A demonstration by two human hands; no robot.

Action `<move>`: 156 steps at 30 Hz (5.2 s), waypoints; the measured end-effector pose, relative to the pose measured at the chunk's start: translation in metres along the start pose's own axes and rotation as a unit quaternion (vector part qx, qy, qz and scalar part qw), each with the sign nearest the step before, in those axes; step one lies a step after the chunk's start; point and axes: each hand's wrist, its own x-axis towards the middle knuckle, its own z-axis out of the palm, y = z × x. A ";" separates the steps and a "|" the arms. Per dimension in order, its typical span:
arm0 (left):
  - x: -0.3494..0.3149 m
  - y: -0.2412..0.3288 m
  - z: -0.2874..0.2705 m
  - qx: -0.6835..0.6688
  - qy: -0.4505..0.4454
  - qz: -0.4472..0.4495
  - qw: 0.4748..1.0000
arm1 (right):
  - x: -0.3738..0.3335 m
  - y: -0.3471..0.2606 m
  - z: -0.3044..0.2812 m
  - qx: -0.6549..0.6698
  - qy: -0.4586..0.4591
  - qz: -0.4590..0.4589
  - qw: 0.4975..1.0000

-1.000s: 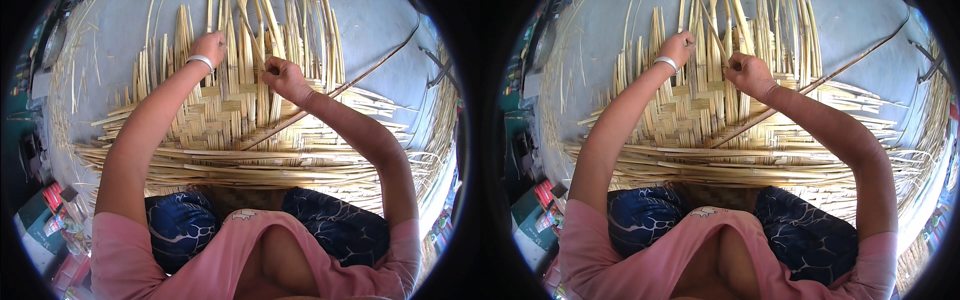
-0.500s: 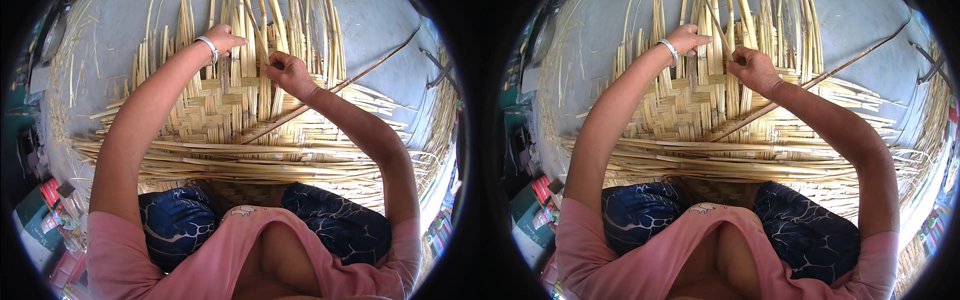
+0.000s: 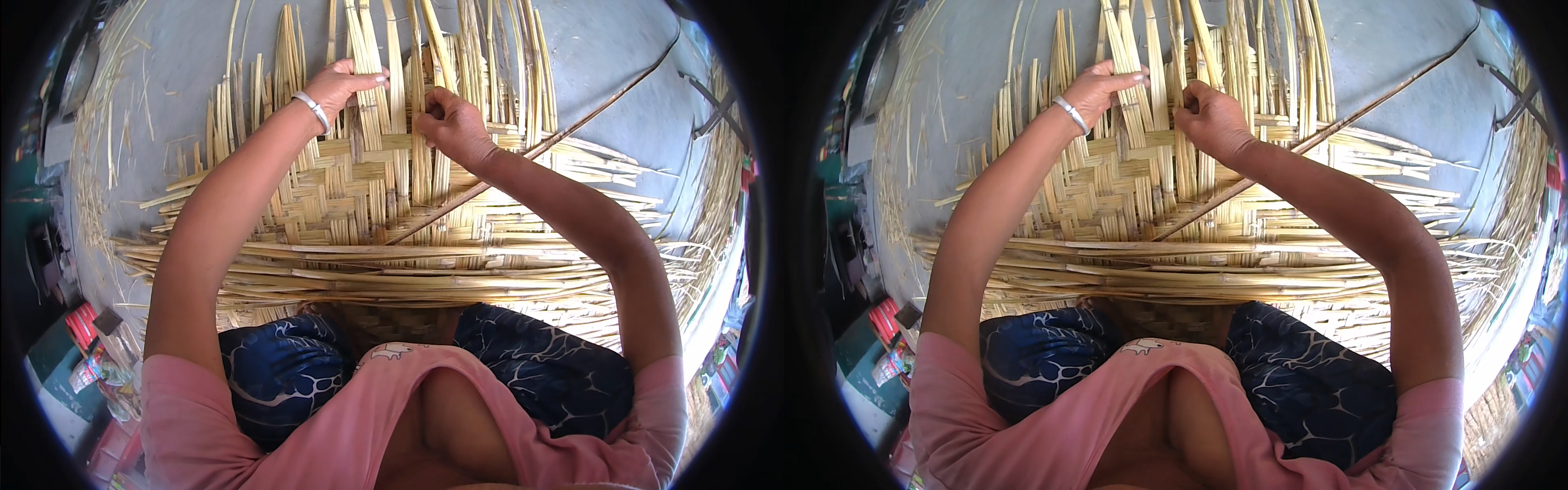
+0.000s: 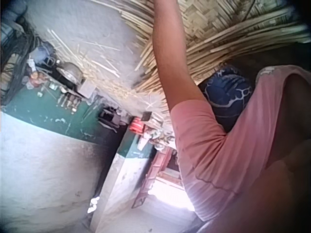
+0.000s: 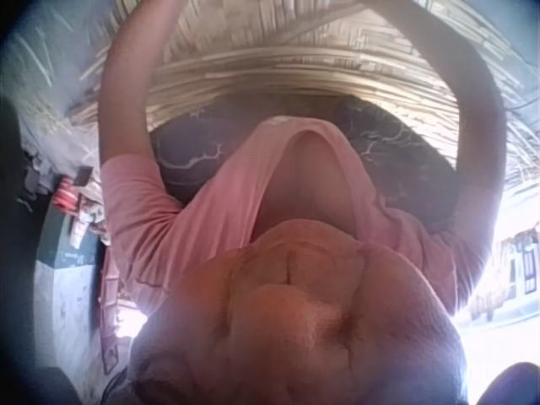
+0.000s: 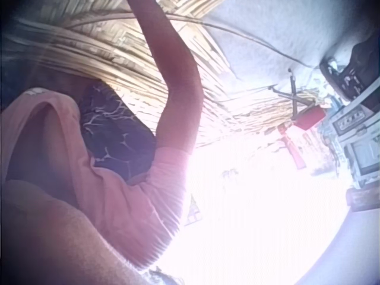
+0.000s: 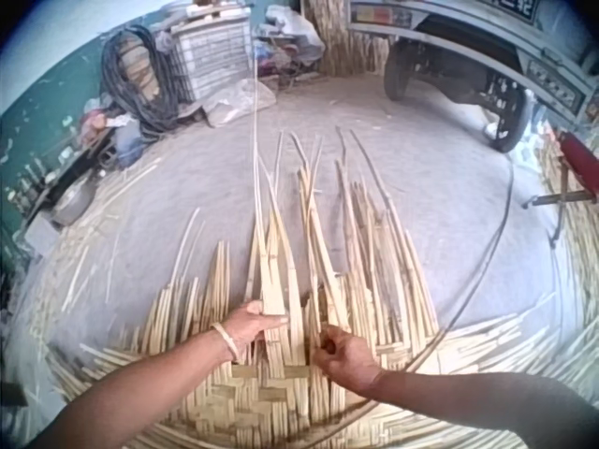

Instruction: The person weaves a basket by hand, interlacing thin bamboo strips in a tight pattern. They repeatedly pull and adjust the strips to maintain tension and alignment.

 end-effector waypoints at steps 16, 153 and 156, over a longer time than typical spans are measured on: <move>-0.036 0.009 0.006 0.044 0.096 0.027 0.994 | 0.007 -0.018 -0.001 -0.350 -0.041 -0.189 0.917; -0.164 -0.091 -0.151 -0.397 0.319 0.043 0.860 | 0.040 -0.081 0.147 -0.361 -0.132 -0.387 0.838; -0.168 -0.094 -0.158 -0.421 0.240 0.055 0.873 | 0.046 -0.089 0.162 -0.402 -0.165 -0.315 0.844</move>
